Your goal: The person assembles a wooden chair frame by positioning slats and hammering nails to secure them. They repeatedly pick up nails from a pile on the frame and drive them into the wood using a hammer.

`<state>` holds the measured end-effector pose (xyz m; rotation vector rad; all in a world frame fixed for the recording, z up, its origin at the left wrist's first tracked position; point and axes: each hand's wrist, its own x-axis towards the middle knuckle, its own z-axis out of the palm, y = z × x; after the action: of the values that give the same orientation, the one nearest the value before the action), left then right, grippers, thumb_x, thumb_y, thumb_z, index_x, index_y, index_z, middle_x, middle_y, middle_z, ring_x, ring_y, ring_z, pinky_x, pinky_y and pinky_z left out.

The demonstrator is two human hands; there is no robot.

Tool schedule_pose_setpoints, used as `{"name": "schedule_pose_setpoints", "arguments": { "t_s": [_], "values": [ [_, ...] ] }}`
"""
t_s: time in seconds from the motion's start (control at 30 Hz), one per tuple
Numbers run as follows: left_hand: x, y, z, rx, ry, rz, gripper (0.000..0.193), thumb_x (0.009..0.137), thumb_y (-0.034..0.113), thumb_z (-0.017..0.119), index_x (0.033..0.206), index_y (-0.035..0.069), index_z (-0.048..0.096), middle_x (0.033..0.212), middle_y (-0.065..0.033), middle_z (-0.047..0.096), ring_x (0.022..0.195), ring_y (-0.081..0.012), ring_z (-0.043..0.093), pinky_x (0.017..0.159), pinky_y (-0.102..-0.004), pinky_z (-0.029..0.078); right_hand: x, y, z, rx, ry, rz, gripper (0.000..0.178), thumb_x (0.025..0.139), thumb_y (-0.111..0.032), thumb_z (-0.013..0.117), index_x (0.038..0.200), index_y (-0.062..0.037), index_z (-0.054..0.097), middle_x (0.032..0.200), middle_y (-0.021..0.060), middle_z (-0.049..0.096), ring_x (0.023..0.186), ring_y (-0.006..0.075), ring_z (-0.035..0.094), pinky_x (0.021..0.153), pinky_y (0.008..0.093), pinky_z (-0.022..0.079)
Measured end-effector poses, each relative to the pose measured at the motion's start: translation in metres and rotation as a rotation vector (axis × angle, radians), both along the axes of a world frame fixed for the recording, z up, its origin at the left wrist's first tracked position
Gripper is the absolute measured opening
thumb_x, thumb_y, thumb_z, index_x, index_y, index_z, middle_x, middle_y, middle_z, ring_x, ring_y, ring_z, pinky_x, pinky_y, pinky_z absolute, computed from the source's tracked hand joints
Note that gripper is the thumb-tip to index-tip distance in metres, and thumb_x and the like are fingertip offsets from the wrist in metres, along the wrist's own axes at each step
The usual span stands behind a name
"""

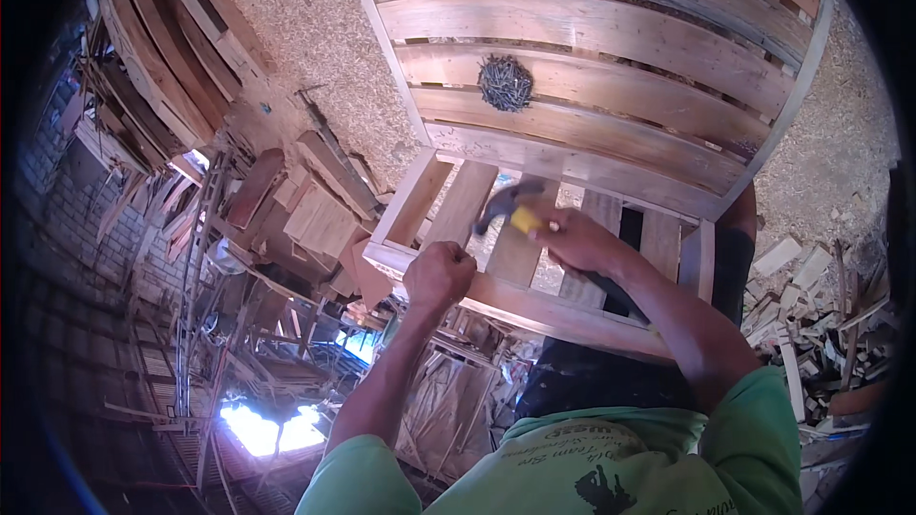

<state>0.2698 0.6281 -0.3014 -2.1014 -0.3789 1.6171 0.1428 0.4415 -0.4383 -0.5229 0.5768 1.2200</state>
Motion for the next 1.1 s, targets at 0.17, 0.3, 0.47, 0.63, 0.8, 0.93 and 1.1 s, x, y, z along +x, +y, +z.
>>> {"name": "schedule_pose_setpoints", "arguments": {
  "t_s": [0.17, 0.3, 0.47, 0.63, 0.8, 0.93, 1.1],
  "values": [
    [-0.004, 0.015, 0.007, -0.122, -0.052, -0.033, 0.027, 0.093, 0.035, 0.073, 0.107, 0.015, 0.084, 0.099, -0.0177, 0.082, 0.097, -0.0379, 0.079, 0.089, -0.0509, 0.06, -0.008, -0.002, -0.004, 0.089, 0.001, 0.015, 0.06, 0.111, -0.027, 0.067, 0.167, -0.0186, 0.05, 0.068, 0.0007, 0.057, 0.052, 0.0096, 0.051, 0.048, 0.0317, 0.046],
    [0.013, 0.055, 0.033, -0.202, -0.6, -0.119, 0.032, 0.097, 0.035, 0.076, 0.12, 0.013, 0.075, 0.11, -0.0197, 0.076, 0.1, -0.038, 0.074, 0.092, -0.0509, 0.057, -0.009, -0.012, -0.007, 0.011, -0.002, -0.073, 0.06, 0.113, -0.023, 0.063, 0.17, -0.0196, 0.045, 0.069, 0.0001, 0.058, 0.053, 0.0094, 0.053, 0.05, 0.0321, 0.048],
    [0.002, 0.159, 0.025, -0.282, -0.951, 0.574, 0.046, 0.097, 0.034, 0.079, 0.128, 0.003, 0.065, 0.122, -0.0132, 0.066, 0.103, -0.027, 0.065, 0.095, -0.0406, 0.054, 0.011, -0.022, 0.014, -0.158, -0.266, 0.069, 0.058, 0.113, -0.025, 0.062, 0.169, -0.0288, 0.046, 0.076, 0.0074, 0.067, 0.063, 0.0194, 0.066, 0.063, 0.0383, 0.057],
    [-0.019, 0.121, 0.003, -0.354, -1.236, 0.959, 0.057, 0.097, 0.03, 0.077, 0.139, 0.001, 0.052, 0.124, -0.0135, 0.063, 0.11, -0.0236, 0.065, 0.093, -0.0407, 0.056, 0.039, -0.017, 0.066, -0.431, -0.637, 0.109, 0.06, 0.113, -0.033, 0.058, 0.171, -0.031, 0.041, 0.101, 0.0198, 0.079, 0.077, 0.0356, 0.076, 0.073, 0.0483, 0.063],
    [-0.022, 0.135, 0.003, -0.326, -1.231, 0.917, 0.059, 0.097, 0.031, 0.076, 0.138, -0.001, 0.051, 0.123, -0.0155, 0.063, 0.111, -0.024, 0.063, 0.097, -0.0394, 0.052, 0.051, 0.035, 0.091, -0.607, -0.915, 0.134, 0.065, 0.112, -0.032, 0.057, 0.174, -0.0294, 0.035, 0.085, 0.0127, 0.074, 0.072, 0.0314, 0.076, 0.066, 0.049, 0.064],
    [-0.024, 0.132, 0.003, -0.344, -1.249, 0.94, 0.058, 0.096, 0.033, 0.077, 0.135, -0.001, 0.051, 0.123, -0.0149, 0.063, 0.108, -0.0247, 0.062, 0.096, -0.0403, 0.051, 0.06, 0.062, 0.086, -0.586, -0.937, 0.248, 0.068, 0.11, -0.031, 0.062, 0.172, -0.026, 0.037, 0.086, 0.0149, 0.074, 0.07, 0.0361, 0.073, 0.064, 0.0506, 0.061],
    [-0.025, 0.133, 0.003, -0.352, -1.265, 0.967, 0.063, 0.097, 0.031, 0.076, 0.14, -0.003, 0.047, 0.126, -0.0172, 0.063, 0.111, -0.0253, 0.061, 0.099, -0.0394, 0.051, 0.076, 0.063, 0.098, -0.557, -0.922, 0.29, 0.067, 0.11, -0.031, 0.06, 0.173, -0.0254, 0.037, 0.088, 0.0161, 0.075, 0.072, 0.0378, 0.074, 0.067, 0.0523, 0.062]
  ]
}}
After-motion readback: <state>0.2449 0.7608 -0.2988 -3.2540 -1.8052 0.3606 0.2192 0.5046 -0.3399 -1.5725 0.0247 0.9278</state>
